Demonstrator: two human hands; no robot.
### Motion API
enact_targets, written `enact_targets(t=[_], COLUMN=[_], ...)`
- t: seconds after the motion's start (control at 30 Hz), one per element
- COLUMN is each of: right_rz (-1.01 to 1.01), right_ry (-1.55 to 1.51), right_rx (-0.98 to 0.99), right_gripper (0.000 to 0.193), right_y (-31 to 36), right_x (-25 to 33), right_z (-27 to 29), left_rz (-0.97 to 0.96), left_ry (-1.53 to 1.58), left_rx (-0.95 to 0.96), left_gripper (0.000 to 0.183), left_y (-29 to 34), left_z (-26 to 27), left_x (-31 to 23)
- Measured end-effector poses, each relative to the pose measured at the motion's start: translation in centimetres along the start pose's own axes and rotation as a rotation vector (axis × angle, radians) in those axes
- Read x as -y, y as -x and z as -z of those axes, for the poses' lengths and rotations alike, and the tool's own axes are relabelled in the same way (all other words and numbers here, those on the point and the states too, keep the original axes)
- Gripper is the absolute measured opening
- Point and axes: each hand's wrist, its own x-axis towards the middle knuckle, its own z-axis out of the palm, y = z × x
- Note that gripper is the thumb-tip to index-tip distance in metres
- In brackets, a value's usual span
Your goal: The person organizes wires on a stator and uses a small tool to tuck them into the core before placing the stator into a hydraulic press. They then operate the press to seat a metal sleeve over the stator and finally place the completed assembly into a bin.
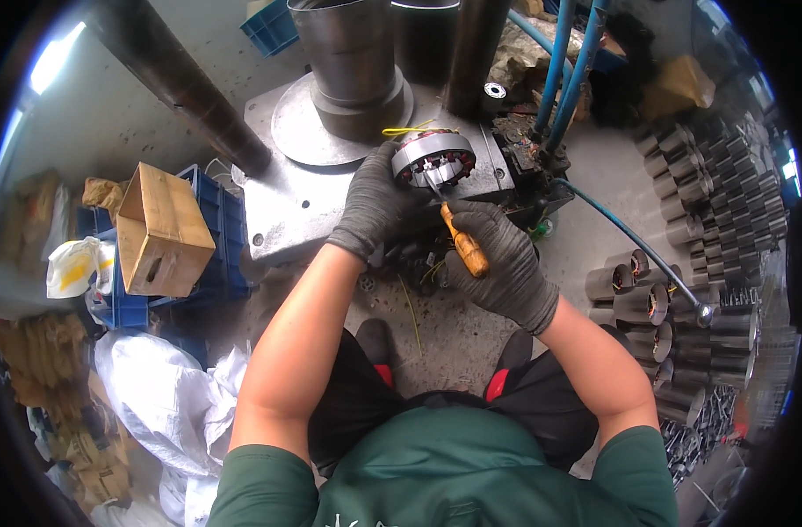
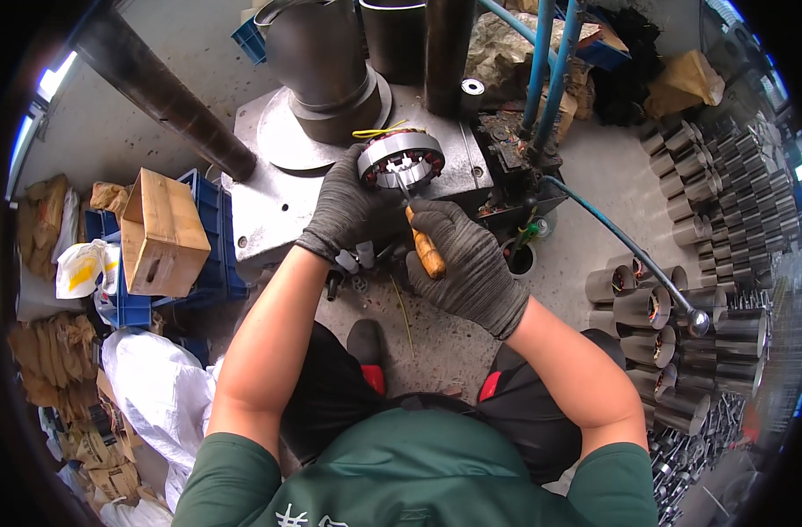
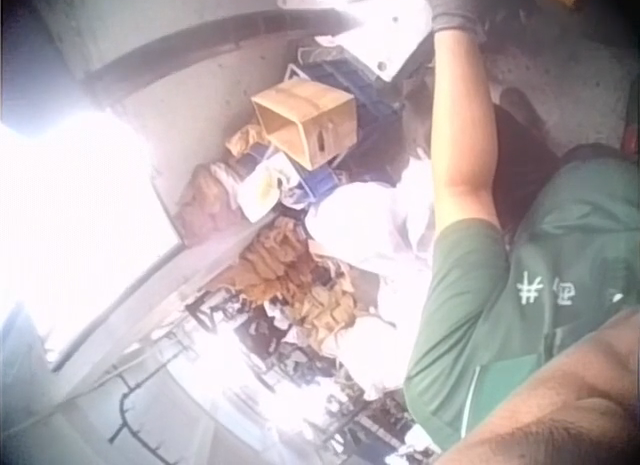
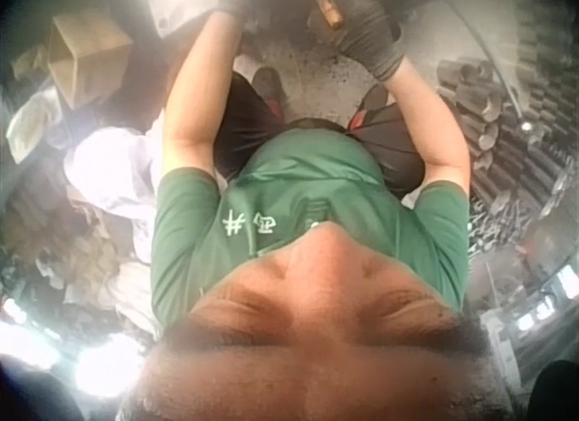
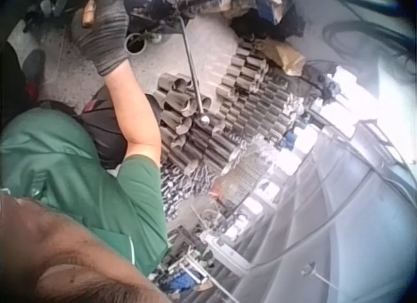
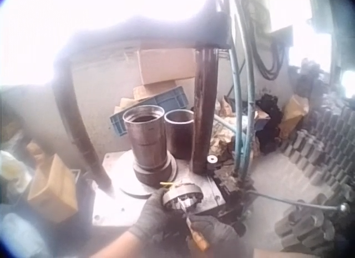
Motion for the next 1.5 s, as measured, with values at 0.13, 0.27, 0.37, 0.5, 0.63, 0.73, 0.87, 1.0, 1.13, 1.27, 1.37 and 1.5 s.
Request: enact_targets(t=[0.13,0.27,0.37,0.5,0.63,0.73,0.87,1.0,1.13,1.27,1.37,1.5], right_rz=[-0.008,0.018,0.017,-0.035,-0.020,-0.114,-0.184,-0.143,-0.200,-0.284,-0.252,-0.258], right_ry=[-0.009,-0.082,-0.113,-0.095,-0.193,-0.274,-0.309,-0.269,-0.483,-0.416,-0.525,-0.353], right_rx=[0.034,-0.013,-0.012,-0.002,0.027,0.075,0.001,0.072,0.059,0.075,0.038,0.042], right_gripper=[0.049,0.049,0.049,0.047,0.043,0.039,0.040,0.043,0.035,0.038,0.042,0.041], right_y=[0.8,0.4,1.1,0.2,0.0,0.4,-0.4,-0.1,0.1,-0.2,0.0,0.3], right_x=[1.6,0.3,0.0,-1.9,0.3,0.0,-0.7,-1.0,-0.7,-0.9,-1.2,-1.3], right_z=[0.2,0.2,0.2,0.0,1.4,2.7,2.7,3.6,3.9,3.8,4.5,4.3], left_rz=[0.012,0.014,0.041,0.027,0.013,-0.008,0.001,-0.021,-0.039,-0.062,-0.033,0.006], left_ry=[-0.035,0.059,0.026,-0.006,0.063,-0.020,0.038,-0.019,0.007,0.037,0.056,0.040], left_rx=[0.018,0.010,0.032,0.024,0.040,0.050,0.063,0.058,0.081,0.068,0.090,0.114], left_gripper=[0.067,0.067,0.068,0.068,0.065,0.065,0.066,0.070,0.069,0.067,0.066,0.066], left_y=[-0.1,-0.3,-0.3,0.0,-0.2,-0.1,-0.1,-0.2,0.1,0.0,0.1,0.3], left_z=[-0.2,-0.3,-0.1,0.4,0.2,0.3,0.6,0.9,1.2,1.2,1.6,2.0], left_x=[1.3,1.1,0.7,-1.1,1.4,0.7,0.4,0.6,-0.4,-0.1,-0.8,-1.5])
